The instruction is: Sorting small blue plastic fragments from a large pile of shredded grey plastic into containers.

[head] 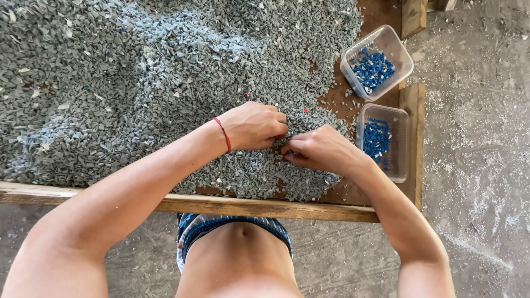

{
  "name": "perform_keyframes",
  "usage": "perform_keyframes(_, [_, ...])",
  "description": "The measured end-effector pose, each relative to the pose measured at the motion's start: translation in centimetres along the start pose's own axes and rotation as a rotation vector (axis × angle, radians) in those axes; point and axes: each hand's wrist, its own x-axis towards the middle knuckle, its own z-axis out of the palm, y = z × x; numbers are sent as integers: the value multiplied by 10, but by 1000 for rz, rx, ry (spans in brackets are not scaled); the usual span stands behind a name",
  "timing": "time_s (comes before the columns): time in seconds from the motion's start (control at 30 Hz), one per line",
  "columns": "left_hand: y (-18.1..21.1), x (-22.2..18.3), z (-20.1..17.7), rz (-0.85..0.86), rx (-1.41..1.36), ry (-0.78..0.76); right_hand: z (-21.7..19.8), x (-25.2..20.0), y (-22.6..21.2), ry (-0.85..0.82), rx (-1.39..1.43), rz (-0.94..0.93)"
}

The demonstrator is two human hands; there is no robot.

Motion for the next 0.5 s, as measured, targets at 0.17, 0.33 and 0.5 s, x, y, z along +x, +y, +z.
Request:
perform_keyframes(0.17, [0,0,2,5,17,6,-13,-2,-2,10,43,-3])
perform_keyframes(0.33, [-1,0,3,5,27,7,-15,1,-2,-31,62,-4])
perform_keyframes(0.5, [-2,1,5,7,13,0,-5,-1,-1,-6,-17,-4])
